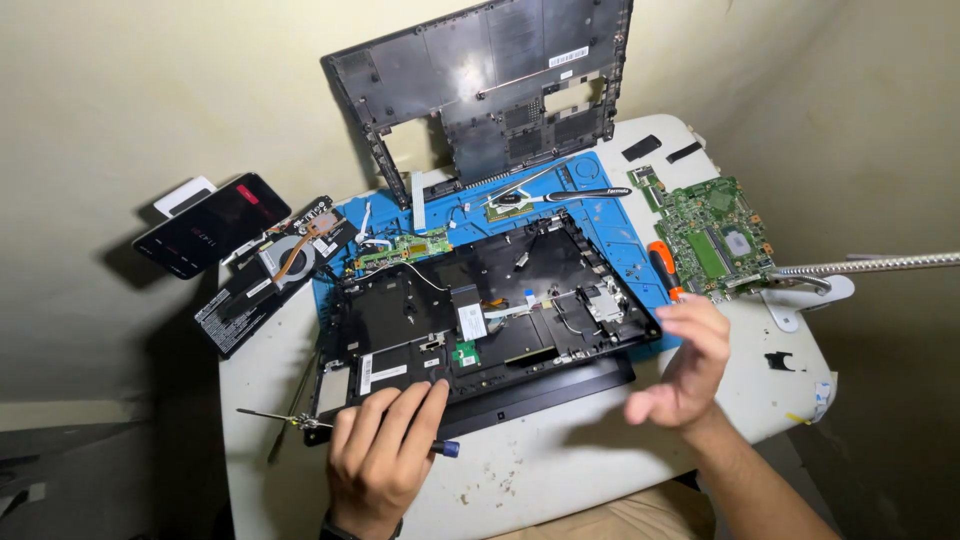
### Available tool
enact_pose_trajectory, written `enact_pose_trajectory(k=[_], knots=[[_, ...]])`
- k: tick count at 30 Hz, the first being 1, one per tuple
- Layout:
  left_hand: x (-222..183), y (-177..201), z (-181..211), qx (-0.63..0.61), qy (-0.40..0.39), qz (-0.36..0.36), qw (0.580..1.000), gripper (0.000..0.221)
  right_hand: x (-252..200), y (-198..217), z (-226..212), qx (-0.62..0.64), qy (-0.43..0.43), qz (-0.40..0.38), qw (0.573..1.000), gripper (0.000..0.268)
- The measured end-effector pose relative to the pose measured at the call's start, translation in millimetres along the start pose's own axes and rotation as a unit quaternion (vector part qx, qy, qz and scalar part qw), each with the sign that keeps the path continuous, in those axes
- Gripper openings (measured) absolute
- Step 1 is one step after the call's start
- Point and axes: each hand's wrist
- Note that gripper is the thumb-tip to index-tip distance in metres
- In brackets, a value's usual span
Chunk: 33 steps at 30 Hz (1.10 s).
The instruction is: Disassembling a laptop to remove the motherboard and access the screen assembly
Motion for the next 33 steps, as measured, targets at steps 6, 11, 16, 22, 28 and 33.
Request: enact_pose_trajectory(k=[6,11,16,22,28,33], knots=[[30.1,7.9,-8.9,0.028,0.009,0.057,0.998,0.012,32.9,-28.8,30.6,0.166,-0.165,-0.009,0.972,0.114],[51.1,7.6,-19.3,0.057,0.028,0.087,0.994,0.01,85.4,-33.3,44.3,0.079,-0.125,-0.323,0.935,0.069],[69.3,0.7,-40.3,0.071,0.026,0.122,0.99,0.009,75.5,-76.9,61.8,0.034,-0.152,-0.38,0.912,0.038],[80.6,-4.1,-65.0,0.11,-0.014,0.149,0.982,0.023,17.3,-126.5,111.2,-0.029,-0.138,-0.217,0.966,0.029],[99.6,-8.3,-80.8,0.1,0.018,0.13,0.986,0.022,51.8,-116.2,69.2,-0.031,-0.175,-0.216,0.96,0.025],[112.7,-17.3,-105.0,0.075,0.047,0.105,0.99,0.023,31.2,-122.9,76.0,-0.061,-0.216,-0.283,0.932,0.029]])
Point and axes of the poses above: each hand's wrist, its own x-axis towards the middle knuckle, its own y-axis out of the back of the hand, z = x × y, and after that the axes turned 15 degrees about -x, right-handed
